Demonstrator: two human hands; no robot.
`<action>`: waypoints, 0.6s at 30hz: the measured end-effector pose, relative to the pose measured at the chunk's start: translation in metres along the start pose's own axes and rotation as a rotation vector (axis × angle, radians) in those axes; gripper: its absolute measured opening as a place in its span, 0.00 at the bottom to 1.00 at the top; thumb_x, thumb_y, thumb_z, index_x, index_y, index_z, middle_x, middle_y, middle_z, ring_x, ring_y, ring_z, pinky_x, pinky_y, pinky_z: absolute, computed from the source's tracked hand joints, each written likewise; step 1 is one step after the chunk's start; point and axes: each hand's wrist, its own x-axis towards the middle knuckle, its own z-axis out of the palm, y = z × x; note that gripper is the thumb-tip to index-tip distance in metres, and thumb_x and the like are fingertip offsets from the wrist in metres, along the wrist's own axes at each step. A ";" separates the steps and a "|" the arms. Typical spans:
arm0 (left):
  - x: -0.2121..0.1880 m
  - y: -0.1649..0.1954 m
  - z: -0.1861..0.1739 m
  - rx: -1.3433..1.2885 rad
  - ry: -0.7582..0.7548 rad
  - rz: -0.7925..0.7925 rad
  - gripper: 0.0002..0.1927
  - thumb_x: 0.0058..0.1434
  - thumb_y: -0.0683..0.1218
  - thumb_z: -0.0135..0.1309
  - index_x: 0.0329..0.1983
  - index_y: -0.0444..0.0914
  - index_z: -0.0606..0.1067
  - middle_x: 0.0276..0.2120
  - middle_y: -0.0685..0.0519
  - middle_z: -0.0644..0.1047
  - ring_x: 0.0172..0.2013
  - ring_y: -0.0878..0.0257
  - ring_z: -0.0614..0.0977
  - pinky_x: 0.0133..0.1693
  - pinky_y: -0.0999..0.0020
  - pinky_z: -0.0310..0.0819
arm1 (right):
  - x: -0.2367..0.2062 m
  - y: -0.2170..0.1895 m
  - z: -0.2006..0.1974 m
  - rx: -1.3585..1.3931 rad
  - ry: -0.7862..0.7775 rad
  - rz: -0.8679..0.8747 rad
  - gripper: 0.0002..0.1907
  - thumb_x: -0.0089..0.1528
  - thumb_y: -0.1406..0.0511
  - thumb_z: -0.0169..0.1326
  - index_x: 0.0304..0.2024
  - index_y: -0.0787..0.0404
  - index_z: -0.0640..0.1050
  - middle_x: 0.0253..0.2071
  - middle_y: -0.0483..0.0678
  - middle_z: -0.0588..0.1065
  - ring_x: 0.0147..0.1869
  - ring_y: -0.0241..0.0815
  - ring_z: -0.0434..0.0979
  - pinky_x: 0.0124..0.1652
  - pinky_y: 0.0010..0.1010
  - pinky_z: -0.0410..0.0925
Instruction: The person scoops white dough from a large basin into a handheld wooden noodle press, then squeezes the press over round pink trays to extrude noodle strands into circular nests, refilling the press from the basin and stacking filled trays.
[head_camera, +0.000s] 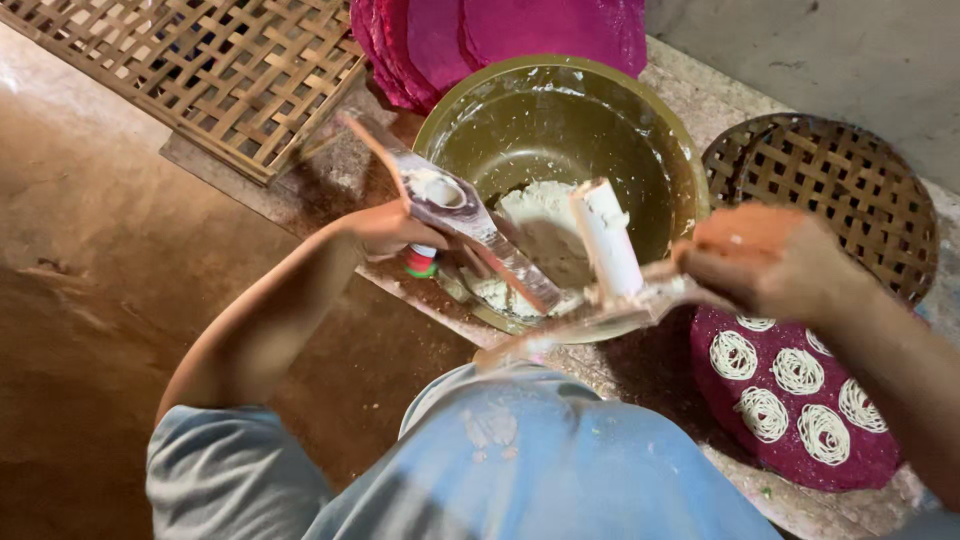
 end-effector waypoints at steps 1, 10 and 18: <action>0.004 -0.007 0.001 0.012 0.036 -0.113 0.23 0.59 0.41 0.56 0.59 0.30 0.77 0.50 0.47 0.82 0.50 0.56 0.81 0.52 0.61 0.73 | 0.006 0.007 -0.008 -0.127 -0.213 0.233 0.19 0.69 0.49 0.49 0.31 0.50 0.78 0.29 0.42 0.74 0.31 0.38 0.74 0.34 0.33 0.73; 0.034 -0.060 0.039 0.117 0.585 0.027 0.20 0.68 0.52 0.51 0.51 0.32 0.79 0.48 0.54 0.81 0.51 0.70 0.79 0.55 0.71 0.70 | 0.115 -0.044 0.029 0.448 0.466 0.244 0.24 0.62 0.70 0.51 0.61 0.64 0.66 0.54 0.56 0.73 0.43 0.54 0.80 0.38 0.45 0.73; 0.043 -0.052 0.019 0.384 1.035 0.562 0.37 0.67 0.36 0.60 0.76 0.35 0.58 0.54 0.47 0.71 0.47 0.63 0.73 0.51 0.68 0.69 | 0.192 -0.081 0.110 0.110 0.245 -0.145 0.18 0.65 0.68 0.44 0.58 0.64 0.67 0.39 0.64 0.77 0.41 0.63 0.80 0.37 0.48 0.74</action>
